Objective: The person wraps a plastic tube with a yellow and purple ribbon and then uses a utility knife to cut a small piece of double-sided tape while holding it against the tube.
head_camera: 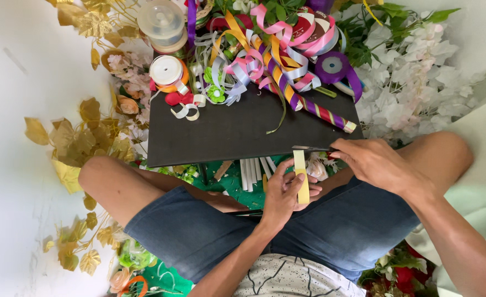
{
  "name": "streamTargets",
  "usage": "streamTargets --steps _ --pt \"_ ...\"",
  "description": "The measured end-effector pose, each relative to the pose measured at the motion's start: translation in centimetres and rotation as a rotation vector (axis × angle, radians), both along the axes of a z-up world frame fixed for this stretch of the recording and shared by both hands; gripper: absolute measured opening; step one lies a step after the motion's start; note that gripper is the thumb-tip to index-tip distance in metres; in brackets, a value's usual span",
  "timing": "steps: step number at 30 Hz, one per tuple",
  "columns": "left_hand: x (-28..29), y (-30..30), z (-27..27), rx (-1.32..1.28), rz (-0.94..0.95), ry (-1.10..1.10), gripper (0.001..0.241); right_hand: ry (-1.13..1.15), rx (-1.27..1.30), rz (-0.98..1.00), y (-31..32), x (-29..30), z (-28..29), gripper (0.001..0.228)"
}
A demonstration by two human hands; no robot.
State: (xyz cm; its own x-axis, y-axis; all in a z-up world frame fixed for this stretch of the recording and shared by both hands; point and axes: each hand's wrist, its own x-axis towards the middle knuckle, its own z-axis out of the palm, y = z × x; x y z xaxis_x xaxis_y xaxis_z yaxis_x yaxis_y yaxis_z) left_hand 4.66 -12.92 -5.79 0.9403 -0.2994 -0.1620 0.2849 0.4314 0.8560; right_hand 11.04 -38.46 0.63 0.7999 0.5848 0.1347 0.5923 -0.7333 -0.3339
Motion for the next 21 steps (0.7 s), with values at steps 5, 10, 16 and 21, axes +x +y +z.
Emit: streamTargets --steps 5,10,16,21 --pt "0.2 -0.1 -2.4 -0.147 0.015 -0.028 0.052 0.003 0.008 0.053 1.4 0.0 1.3 0.022" --pt "0.2 -0.1 -2.8 -0.287 0.048 -0.055 0.057 -0.078 -0.062 0.035 2.4 0.1 1.8 0.036" --pt "0.1 -0.6 -4.4 -0.246 0.056 -0.080 0.061 -0.077 -0.088 0.060 1.9 0.4 1.2 0.040" --pt "-0.2 -0.5 -4.0 -0.248 0.049 -0.103 0.055 -0.097 -0.120 0.036 1.7 0.4 0.8 0.037"
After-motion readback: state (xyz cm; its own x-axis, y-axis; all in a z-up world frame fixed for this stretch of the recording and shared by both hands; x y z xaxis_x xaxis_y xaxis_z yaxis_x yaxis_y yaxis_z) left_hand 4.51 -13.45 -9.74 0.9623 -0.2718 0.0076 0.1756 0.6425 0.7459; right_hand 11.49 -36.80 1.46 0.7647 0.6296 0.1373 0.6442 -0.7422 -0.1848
